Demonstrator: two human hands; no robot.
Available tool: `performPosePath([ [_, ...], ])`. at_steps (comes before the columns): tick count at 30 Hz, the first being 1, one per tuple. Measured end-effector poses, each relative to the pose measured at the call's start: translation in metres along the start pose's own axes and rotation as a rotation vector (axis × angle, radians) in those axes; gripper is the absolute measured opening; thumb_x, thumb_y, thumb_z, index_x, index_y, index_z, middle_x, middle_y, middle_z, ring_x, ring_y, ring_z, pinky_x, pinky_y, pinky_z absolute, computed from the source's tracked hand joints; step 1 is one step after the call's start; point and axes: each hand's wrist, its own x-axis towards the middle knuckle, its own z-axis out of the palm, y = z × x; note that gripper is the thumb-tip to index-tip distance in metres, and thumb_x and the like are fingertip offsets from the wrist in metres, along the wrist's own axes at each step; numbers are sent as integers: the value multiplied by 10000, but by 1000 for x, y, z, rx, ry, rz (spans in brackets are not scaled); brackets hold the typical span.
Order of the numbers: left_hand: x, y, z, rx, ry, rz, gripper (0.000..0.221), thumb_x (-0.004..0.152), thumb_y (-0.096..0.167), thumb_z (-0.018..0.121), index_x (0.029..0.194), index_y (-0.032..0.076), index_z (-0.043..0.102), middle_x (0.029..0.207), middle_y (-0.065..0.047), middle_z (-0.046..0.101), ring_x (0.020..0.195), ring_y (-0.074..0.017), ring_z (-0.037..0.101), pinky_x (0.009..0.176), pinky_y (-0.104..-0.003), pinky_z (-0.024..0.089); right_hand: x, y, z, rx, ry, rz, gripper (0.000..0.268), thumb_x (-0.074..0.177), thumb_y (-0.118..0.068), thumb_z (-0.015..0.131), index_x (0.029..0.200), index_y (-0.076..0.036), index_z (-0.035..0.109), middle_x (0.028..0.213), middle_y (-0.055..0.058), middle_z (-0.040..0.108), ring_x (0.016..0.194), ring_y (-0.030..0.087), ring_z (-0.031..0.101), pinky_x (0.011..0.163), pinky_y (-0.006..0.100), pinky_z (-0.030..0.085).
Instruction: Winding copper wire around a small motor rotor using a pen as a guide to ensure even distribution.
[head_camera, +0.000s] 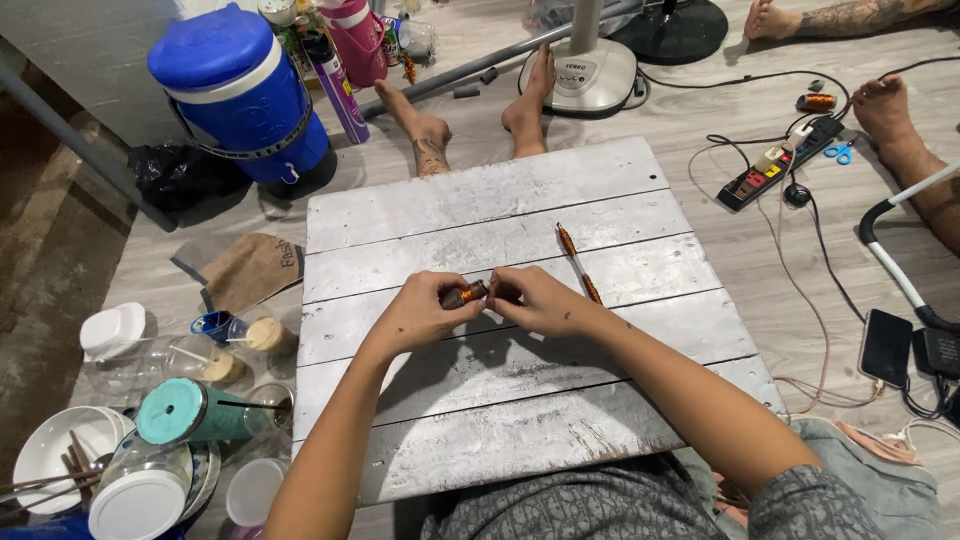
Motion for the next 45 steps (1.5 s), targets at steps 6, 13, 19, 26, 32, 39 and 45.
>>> performPosePath([
  [6, 3, -7, 7, 35, -150, 31, 260, 910, 269, 832, 945, 15, 875, 732, -159, 754, 655, -248, 647, 644, -376, 528, 3, 1, -7, -113, -49, -56, 41, 1043, -54, 705, 1077, -33, 708, 875, 222, 803, 849, 414, 779, 815, 487, 601],
  [13, 6, -9, 17, 99, -269, 46, 241, 894, 274, 819, 842, 40, 847, 619, -104, 696, 567, -214, 586, 608, -359, 497, 9, 19, -7, -318, 70, -302, 88, 1039, -100, 794, 990, -93, 721, 878, 54, 718, 914, 283, 732, 886, 414, 583],
  [19, 14, -21, 28, 140, -176, -8, 373, 898, 376, 861, 1006, 18, 875, 743, -150, 777, 691, -274, 719, 688, -381, 566, 3, 14, 3, -391, 127, -388, 134, 1049, -112, 799, 995, -116, 677, 878, -3, 630, 922, 236, 672, 891, 374, 533],
  [26, 14, -16, 19, 110, -9, -70, 419, 890, 376, 905, 1145, 44, 873, 949, -179, 835, 882, -348, 800, 821, -438, 625, 0, 23, 11, -504, 147, -399, 129, 1075, -164, 753, 1038, -162, 630, 879, -16, 569, 923, 219, 652, 871, 375, 533],
  [32, 8, -5, 0, -52, 20, -66, 399, 801, 267, 953, 1078, -3, 856, 877, -214, 806, 784, -327, 742, 752, -452, 606, -7, 7, 7, -400, 119, -315, 119, 1069, -112, 699, 1022, -142, 594, 856, 30, 590, 919, 260, 705, 855, 392, 579],
  [39, 0, 5, -10, -241, -20, -115, 194, 930, 176, 843, 857, -4, 844, 615, -112, 690, 510, -177, 585, 502, -289, 490, -2, 5, 9, -179, 49, -195, 67, 1064, -63, 679, 1035, -98, 631, 781, 69, 680, 778, 280, 733, 782, 384, 588],
  [45, -4, 8, -3, -163, -154, -34, 166, 870, 148, 844, 754, 31, 824, 568, -96, 660, 456, -161, 552, 476, -278, 452, 5, 21, 8, -91, -2, -132, 102, 1057, -72, 688, 973, -112, 646, 735, 81, 720, 697, 266, 701, 725, 381, 576],
])
